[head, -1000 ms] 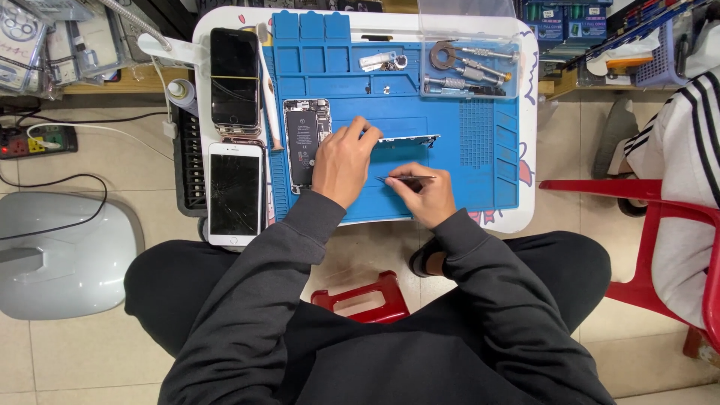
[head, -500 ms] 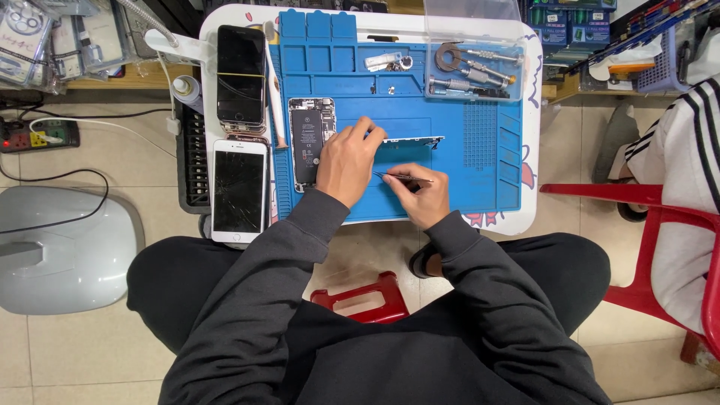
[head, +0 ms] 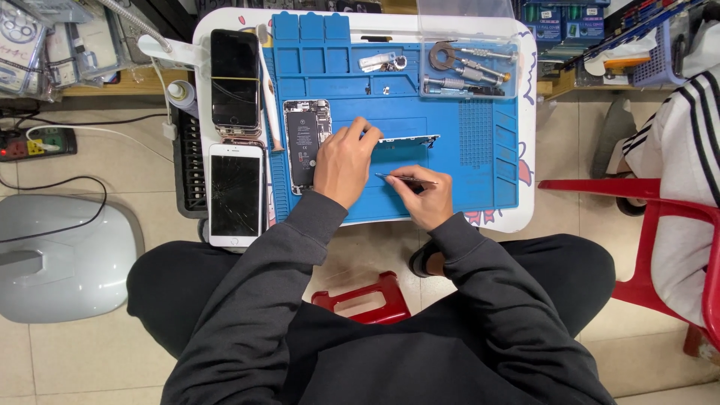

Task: Disassembling a smartphone to remove internal components such as the screen and logic board using specialized repair tools.

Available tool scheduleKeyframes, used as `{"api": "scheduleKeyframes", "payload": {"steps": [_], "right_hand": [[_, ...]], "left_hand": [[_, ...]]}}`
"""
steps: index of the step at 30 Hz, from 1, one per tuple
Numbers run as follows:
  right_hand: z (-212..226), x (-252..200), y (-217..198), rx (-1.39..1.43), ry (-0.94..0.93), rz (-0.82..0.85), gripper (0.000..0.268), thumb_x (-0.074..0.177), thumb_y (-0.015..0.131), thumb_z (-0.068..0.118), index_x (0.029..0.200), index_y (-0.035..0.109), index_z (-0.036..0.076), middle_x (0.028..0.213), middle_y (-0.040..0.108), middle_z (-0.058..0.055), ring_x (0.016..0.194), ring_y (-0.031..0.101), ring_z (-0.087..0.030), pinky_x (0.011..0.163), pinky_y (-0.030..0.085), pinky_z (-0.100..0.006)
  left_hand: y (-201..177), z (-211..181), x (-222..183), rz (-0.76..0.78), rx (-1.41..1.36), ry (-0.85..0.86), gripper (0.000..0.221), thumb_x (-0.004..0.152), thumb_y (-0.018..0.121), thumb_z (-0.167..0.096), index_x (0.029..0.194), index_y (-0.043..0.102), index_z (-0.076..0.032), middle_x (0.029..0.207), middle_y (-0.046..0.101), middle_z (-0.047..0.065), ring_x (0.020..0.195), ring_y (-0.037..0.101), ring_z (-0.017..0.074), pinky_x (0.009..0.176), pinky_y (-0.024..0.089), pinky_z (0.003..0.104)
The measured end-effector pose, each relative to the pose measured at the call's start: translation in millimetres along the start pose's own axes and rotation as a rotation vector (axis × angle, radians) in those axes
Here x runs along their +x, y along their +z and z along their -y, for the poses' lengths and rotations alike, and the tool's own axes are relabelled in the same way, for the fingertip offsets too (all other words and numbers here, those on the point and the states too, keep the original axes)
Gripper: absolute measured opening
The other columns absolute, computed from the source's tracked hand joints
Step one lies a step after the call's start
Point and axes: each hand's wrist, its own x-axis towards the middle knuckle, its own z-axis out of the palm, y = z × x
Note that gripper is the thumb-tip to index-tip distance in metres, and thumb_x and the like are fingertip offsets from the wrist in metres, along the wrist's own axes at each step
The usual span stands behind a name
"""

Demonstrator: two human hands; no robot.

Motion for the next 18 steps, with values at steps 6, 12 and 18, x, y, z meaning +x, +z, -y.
{"api": "scheduleKeyframes", "payload": {"steps": [6, 12, 18], "right_hand": [[-26, -4, -51, -0.147, 0.090, -0.233, 0.008, 0.090, 0.087, 0.007, 0.095, 0.083, 0.012, 0.081, 0.080, -0.008, 0.074, 0.077, -0.020, 0.060, 0.059, -0.030], [-69, -3, -122, -0.321, 0.155, -0.536, 0.006, 0.095, 0.084, 0.003, 0.099, 0.082, 0.007, 0.086, 0.080, -0.012, 0.081, 0.077, -0.022, 0.066, 0.059, -0.029], [-82, 4, -140, -0.386, 0.150, -0.584, 0.006, 0.096, 0.085, 0.001, 0.101, 0.083, 0.004, 0.088, 0.080, -0.013, 0.080, 0.078, -0.026, 0.069, 0.062, -0.029]], "left_hand": [[2, 2, 0, 0.011, 0.020, 0.011, 0.027, 0.089, 0.080, -0.003, 0.109, 0.069, -0.016, 0.103, 0.058, 0.002, 0.084, 0.076, 0.0234, 0.072, 0.063, 0.037], [-12, -7, 1, 0.027, -0.006, 0.007, 0.023, 0.091, 0.080, -0.009, 0.109, 0.068, -0.016, 0.103, 0.057, 0.001, 0.085, 0.075, 0.0227, 0.073, 0.063, 0.037], [-11, -7, 1, 0.022, 0.003, 0.003, 0.022, 0.090, 0.082, -0.011, 0.107, 0.069, -0.016, 0.101, 0.058, 0.000, 0.085, 0.075, 0.0239, 0.074, 0.063, 0.038]]}}
